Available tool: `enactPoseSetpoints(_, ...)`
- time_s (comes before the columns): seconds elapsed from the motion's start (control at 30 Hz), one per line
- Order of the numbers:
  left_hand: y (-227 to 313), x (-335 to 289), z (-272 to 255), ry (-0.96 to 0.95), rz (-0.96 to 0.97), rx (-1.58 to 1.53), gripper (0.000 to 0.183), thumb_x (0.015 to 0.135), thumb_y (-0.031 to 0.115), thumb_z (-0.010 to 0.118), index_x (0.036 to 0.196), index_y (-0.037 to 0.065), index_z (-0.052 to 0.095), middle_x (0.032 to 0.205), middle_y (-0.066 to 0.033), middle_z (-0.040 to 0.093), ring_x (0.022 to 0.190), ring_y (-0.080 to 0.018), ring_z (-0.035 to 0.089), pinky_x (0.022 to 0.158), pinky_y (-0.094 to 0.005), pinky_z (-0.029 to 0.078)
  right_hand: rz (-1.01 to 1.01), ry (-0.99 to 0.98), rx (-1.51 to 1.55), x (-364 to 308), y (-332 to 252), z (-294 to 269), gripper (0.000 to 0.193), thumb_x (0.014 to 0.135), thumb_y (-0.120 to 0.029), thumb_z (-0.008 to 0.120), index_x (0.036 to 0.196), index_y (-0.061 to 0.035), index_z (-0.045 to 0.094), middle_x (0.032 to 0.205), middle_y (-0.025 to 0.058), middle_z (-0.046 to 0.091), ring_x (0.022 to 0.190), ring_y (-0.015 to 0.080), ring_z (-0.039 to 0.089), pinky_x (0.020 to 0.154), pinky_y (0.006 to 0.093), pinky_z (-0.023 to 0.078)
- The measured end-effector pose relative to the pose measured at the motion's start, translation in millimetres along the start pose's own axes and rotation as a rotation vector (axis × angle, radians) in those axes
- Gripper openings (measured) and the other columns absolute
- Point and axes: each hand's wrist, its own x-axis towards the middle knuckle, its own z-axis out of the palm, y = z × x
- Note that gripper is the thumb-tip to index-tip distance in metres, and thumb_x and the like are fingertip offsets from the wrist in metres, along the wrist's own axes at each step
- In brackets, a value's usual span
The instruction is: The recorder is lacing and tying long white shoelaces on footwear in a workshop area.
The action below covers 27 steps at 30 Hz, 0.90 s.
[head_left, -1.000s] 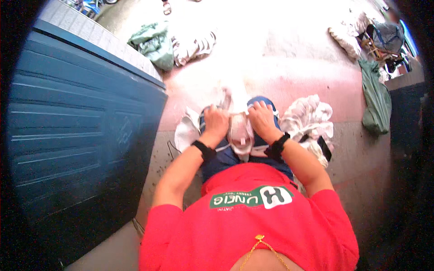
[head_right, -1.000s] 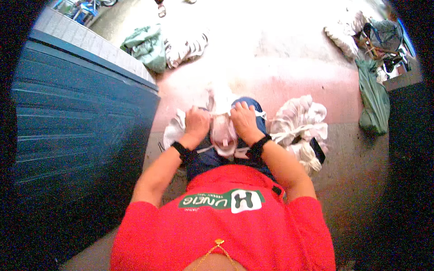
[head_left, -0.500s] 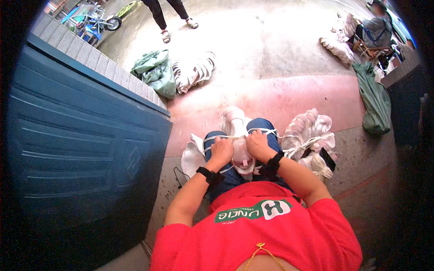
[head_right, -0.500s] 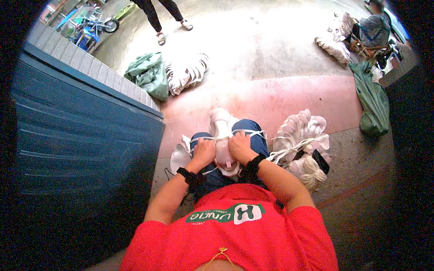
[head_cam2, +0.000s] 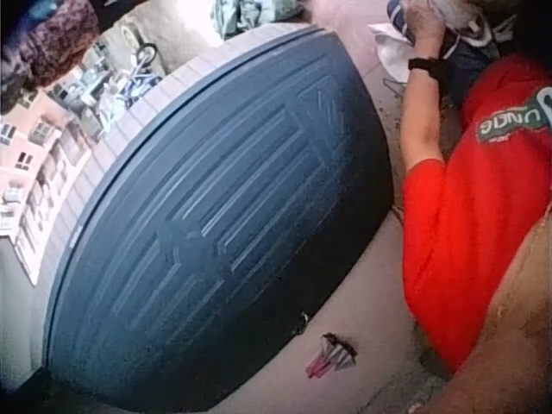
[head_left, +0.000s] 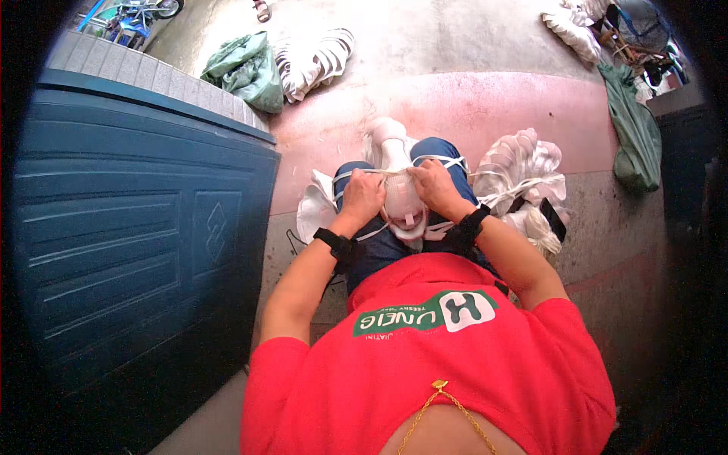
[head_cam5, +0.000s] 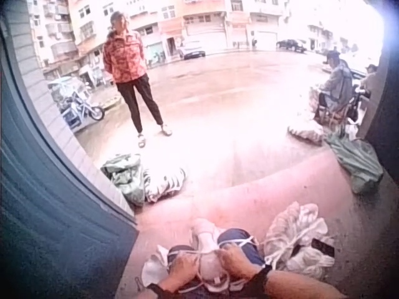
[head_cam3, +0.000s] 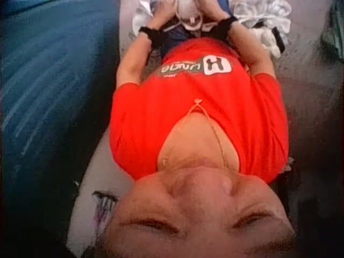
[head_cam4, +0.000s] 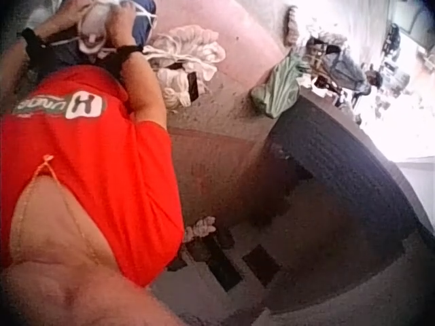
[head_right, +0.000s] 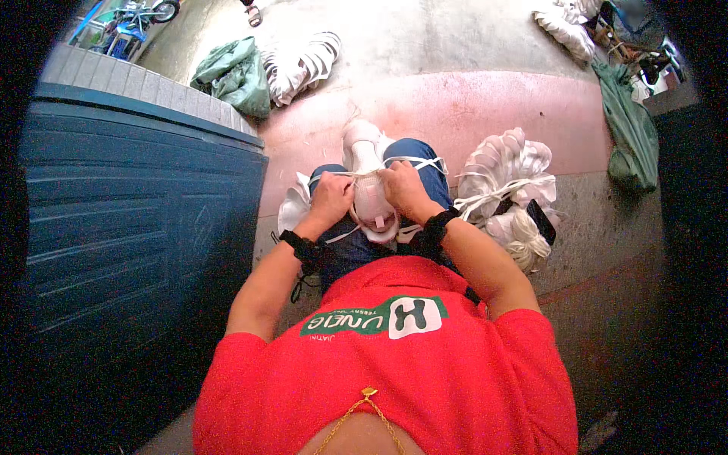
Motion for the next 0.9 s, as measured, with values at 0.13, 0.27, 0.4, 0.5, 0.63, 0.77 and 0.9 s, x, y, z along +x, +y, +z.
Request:
enactPoseSetpoints(0.13,4,14,-4,0.030,-0.051,0.044,0.018,0.072,0.020,0.057,0.078,0.004,0.061,0.079,-0.0131,0.060,0.081,-0.0300,0.052,0.068,-0.0398,0.045,0.023,-0.006,0.096,-5,0,0,0.013,0.074,-0.009,0.052,0.083,-0.0033,0.061,0.071,0.0148,0.053,0.072,0.0322,0.051,0.065,0.0394,0.042)
enactPoseSetpoints(0.27,25,39,4,0.062,0.111,0.000,0.015,0.068,0.019,0.063,0.075,0.006,0.062,0.079,-0.0148,0.059,0.079,-0.0314,0.053,0.072,-0.0389,0.043,0.174,0.007,0.220,-7,-5,-1,0.010,0.074,-0.009,0.051,0.078,-0.0034,0.057,0.071,0.0153,0.054,0.074,0.0338,0.051,0.066,0.0401,0.042)
enactPoseSetpoints(0.4,20,54,12,-0.085,0.061,0.167,0.013,0.068,0.016,0.061,0.071,0.004,0.059,0.070,-0.0198,0.055,0.071,-0.0343,0.055,0.064,-0.0432,0.047,-0.069,-0.071,0.098,-6,-6,-9,0.007,0.072,-0.009,0.052,0.077,-0.0046,0.055,0.073,0.0125,0.054,0.078,0.0320,0.051,0.066,0.0389,0.043)
enactPoseSetpoints(0.5,8,58,5,0.126,-0.002,-0.058,0.014,0.066,0.012,0.064,0.071,0.002,0.056,0.065,-0.0164,0.056,0.064,-0.0278,0.057,0.059,-0.0351,0.047,-0.268,-0.288,-0.398,5,-12,-16,0.011,0.069,-0.014,0.053,0.073,-0.0071,0.060,0.077,0.0072,0.056,0.077,0.0229,0.052,0.065,0.0355,0.042)
enactPoseSetpoints(0.63,4,53,-7,-0.051,-0.301,-0.558,0.018,0.067,0.012,0.069,0.074,0.000,0.057,0.069,-0.0047,0.057,0.063,-0.0083,0.051,0.056,-0.0238,0.043,-0.456,-0.358,-0.690,19,-32,-28,0.010,0.069,-0.015,0.053,0.068,-0.0103,0.062,0.080,0.0056,0.054,0.082,0.0198,0.050,0.068,0.0342,0.040)
enactPoseSetpoints(0.77,9,65,-5,-0.072,-0.366,-0.865,0.016,0.066,0.010,0.068,0.075,0.001,0.059,0.070,-0.0047,0.059,0.063,-0.0093,0.052,0.057,-0.0233,0.043,-0.437,-0.286,-0.312,20,-8,-32,0.010,0.071,-0.014,0.052,0.076,-0.0082,0.059,0.080,0.0063,0.051,0.083,0.0223,0.049,0.068,0.0362,0.038)
enactPoseSetpoints(0.9,23,81,-5,-0.245,-0.300,-0.828,0.017,0.065,0.012,0.068,0.075,0.001,0.060,0.069,-0.0038,0.059,0.063,-0.0101,0.052,0.057,-0.0234,0.043,-0.470,0.333,0.043,47,-59,-120,0.014,0.074,-0.002,0.048,0.087,-0.0049,0.052,0.076,0.0105,0.049,0.069,0.0266,0.048,0.061,0.0369,0.039)
